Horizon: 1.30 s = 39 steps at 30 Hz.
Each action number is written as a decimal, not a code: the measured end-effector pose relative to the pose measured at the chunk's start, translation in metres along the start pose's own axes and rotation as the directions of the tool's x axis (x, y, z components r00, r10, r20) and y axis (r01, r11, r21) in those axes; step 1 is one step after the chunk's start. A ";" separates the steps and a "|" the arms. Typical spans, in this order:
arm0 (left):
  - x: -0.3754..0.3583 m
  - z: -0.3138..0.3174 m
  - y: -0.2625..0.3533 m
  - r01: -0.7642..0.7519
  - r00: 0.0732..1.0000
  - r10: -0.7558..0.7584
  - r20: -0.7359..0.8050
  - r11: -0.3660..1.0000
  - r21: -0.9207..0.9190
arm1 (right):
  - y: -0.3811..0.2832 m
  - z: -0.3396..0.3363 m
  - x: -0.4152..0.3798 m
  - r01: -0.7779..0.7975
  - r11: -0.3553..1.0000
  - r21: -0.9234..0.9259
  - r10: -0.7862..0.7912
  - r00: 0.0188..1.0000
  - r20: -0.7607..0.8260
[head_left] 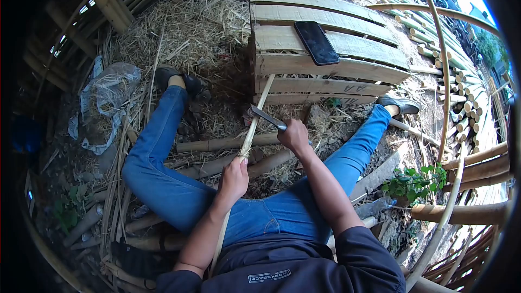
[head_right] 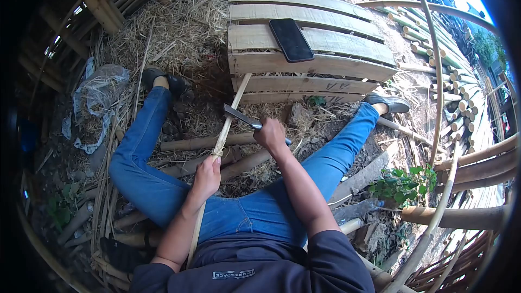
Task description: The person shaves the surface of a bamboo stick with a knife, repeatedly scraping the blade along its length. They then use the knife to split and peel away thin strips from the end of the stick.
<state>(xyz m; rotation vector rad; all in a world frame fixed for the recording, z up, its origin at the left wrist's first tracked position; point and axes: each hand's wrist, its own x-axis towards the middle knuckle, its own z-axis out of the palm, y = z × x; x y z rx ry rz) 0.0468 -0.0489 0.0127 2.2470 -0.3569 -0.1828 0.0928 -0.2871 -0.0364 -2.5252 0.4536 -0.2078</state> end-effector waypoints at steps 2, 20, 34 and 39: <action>0.001 0.001 0.000 0.019 1.000 -0.019 0.003 1.000 0.018 | 0.004 0.001 0.002 0.027 1.000 -0.004 -0.027 1.000 -0.005; -0.004 0.007 0.001 -0.064 0.998 0.065 -0.012 0.994 0.084 | 0.012 0.011 0.000 0.116 0.990 0.075 -0.118 0.993 0.016; 0.000 0.005 0.004 -0.072 0.997 0.075 -0.033 0.993 0.092 | 0.009 0.001 0.003 0.100 0.992 0.082 -0.103 0.994 0.036; 0.000 0.005 0.005 -0.052 0.998 0.053 -0.018 0.997 0.064 | 0.007 -0.001 0.004 0.055 0.996 0.064 -0.052 0.998 -0.041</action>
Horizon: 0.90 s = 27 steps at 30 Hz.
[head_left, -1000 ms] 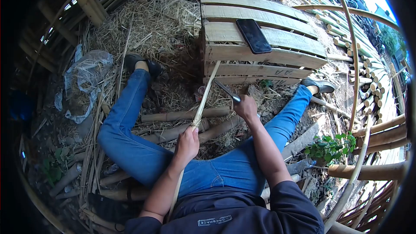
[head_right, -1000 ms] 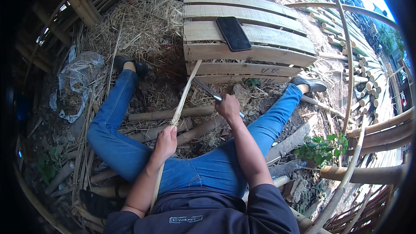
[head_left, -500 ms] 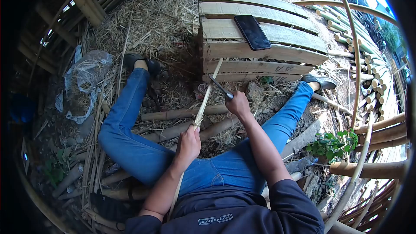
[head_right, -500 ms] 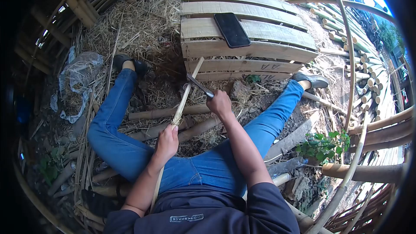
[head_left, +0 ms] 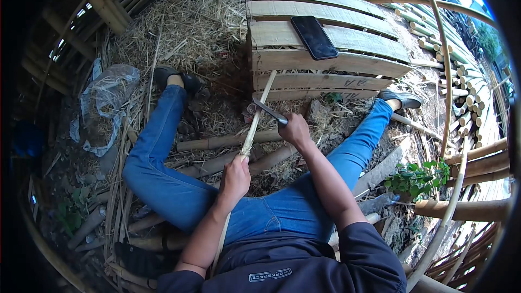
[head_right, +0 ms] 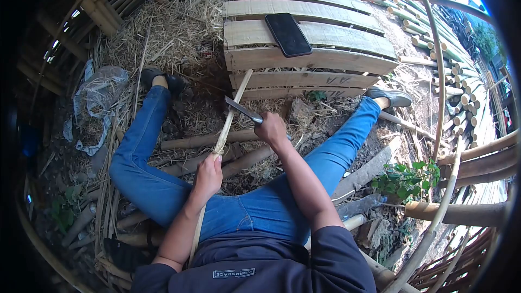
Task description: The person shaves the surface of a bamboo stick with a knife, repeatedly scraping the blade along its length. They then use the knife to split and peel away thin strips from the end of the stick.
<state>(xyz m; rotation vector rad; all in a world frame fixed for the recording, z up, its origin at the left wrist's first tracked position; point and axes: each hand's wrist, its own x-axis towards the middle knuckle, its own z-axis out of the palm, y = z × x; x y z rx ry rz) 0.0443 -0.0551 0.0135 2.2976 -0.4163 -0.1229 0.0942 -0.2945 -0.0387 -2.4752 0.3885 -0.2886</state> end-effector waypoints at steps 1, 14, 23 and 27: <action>-0.001 0.000 -0.002 -0.007 1.000 0.007 -0.010 1.000 0.011 | -0.002 0.000 0.005 0.002 1.000 -0.001 -0.002 1.000 0.014; -0.005 0.005 -0.002 -0.047 0.998 0.049 -0.025 0.997 0.061 | 0.001 0.000 0.002 0.063 0.990 -0.127 -0.058 0.997 0.043; -0.002 -0.002 0.005 -0.023 1.000 0.023 -0.008 0.999 0.033 | 0.004 -0.002 0.010 -0.033 0.997 -0.074 0.035 0.999 0.022; -0.002 0.001 0.002 0.002 1.000 -0.003 0.011 0.998 0.066 | 0.002 -0.009 0.006 0.011 0.996 -0.089 -0.005 0.998 0.068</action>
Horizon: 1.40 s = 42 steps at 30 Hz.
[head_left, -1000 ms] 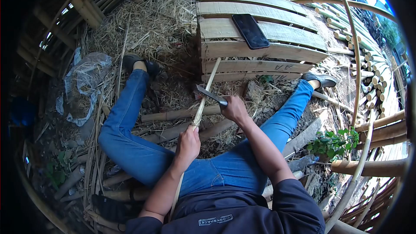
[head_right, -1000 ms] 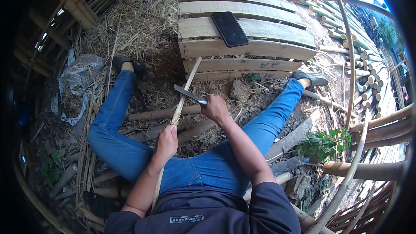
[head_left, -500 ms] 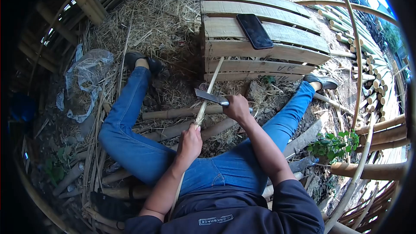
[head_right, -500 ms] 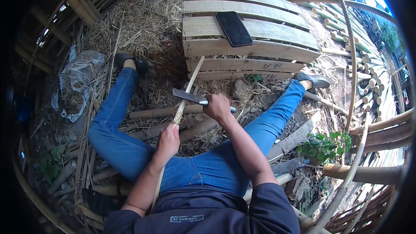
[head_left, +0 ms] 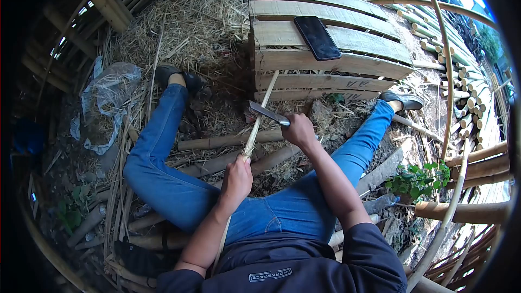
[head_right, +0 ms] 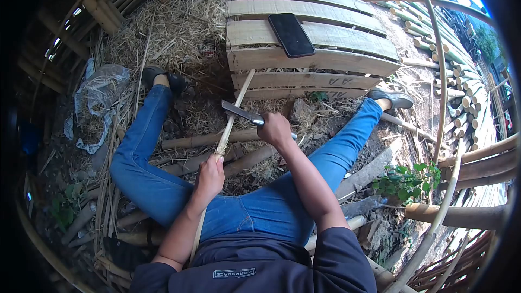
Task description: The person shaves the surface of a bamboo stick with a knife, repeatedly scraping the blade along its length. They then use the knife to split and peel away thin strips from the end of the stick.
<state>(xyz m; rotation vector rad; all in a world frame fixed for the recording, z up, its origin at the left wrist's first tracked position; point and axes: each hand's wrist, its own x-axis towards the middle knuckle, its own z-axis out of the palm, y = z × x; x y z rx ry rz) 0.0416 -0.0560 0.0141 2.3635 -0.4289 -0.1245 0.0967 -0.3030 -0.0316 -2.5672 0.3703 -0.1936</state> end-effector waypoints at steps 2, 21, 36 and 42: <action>0.000 0.005 -0.001 -0.032 0.999 0.032 -0.013 0.999 -0.035 | 0.005 0.002 0.003 -0.073 0.997 -0.040 0.073 0.997 0.005; 0.000 0.002 -0.014 0.037 0.998 -0.031 0.057 0.994 -0.105 | 0.006 0.004 0.003 -0.132 0.990 0.057 0.134 0.990 -0.037; 0.015 -0.029 -0.020 0.675 0.730 -0.162 0.664 0.327 -0.662 | -0.006 -0.015 -0.028 0.116 0.952 0.284 -0.149 0.984 0.098; 0.014 -0.022 -0.012 0.586 0.809 -0.223 0.544 0.372 -0.720 | -0.021 -0.010 -0.039 0.219 0.930 0.295 -0.277 0.946 0.171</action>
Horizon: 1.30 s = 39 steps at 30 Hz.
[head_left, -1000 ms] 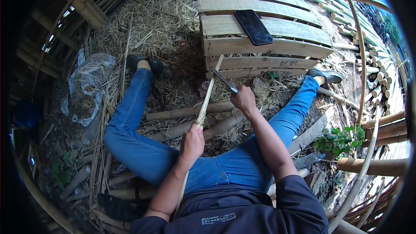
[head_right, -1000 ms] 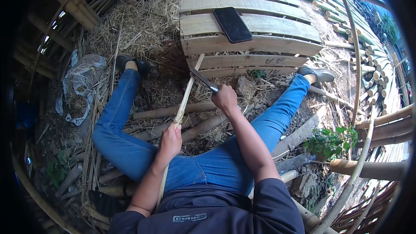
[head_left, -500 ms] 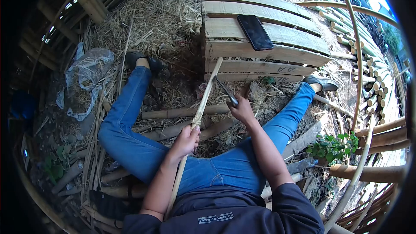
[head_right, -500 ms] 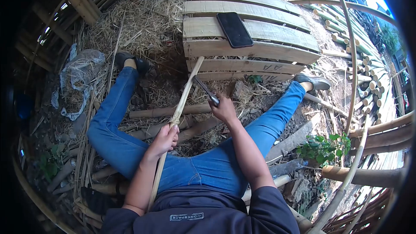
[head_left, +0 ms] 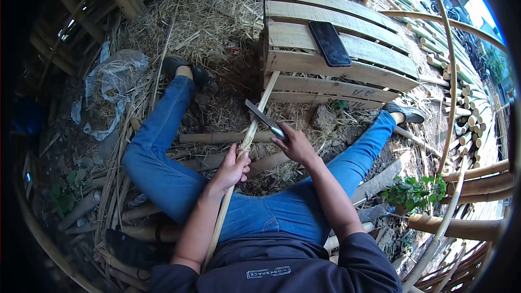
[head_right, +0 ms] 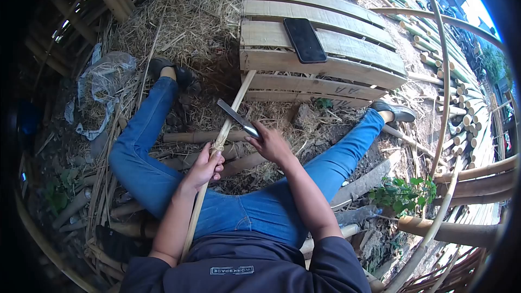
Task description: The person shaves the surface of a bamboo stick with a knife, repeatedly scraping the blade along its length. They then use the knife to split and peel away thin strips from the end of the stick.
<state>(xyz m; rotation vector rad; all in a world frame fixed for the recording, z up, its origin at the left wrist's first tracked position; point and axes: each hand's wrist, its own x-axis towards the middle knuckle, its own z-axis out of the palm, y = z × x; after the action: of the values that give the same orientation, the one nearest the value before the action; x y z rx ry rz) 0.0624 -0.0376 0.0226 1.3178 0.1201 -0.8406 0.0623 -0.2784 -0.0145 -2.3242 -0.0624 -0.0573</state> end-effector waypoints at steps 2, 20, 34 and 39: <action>-0.001 0.001 0.002 -0.010 1.000 0.010 0.007 0.999 0.042 | -0.003 0.001 -0.001 0.013 0.999 0.044 -0.012 1.000 -0.017; 0.036 0.001 -0.025 -0.188 0.968 0.250 -0.038 0.813 0.552 | -0.003 0.012 -0.003 -0.046 0.998 -0.039 0.043 0.997 -0.064; 0.026 0.012 -0.019 -0.199 0.874 0.475 -0.102 0.543 0.816 | 0.000 0.015 0.004 -0.175 0.959 -0.221 0.154 0.982 -0.107; 0.026 0.010 -0.019 -0.235 0.860 0.506 -0.062 0.500 0.833 | 0.027 0.019 0.011 -0.295 0.912 -0.285 0.233 0.945 -0.231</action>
<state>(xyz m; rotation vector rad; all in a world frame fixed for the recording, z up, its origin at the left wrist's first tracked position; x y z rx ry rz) 0.0650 -0.0591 -0.0035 2.2496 -0.3686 -0.2614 0.0750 -0.2828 -0.0465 -2.6136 0.3885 -0.1653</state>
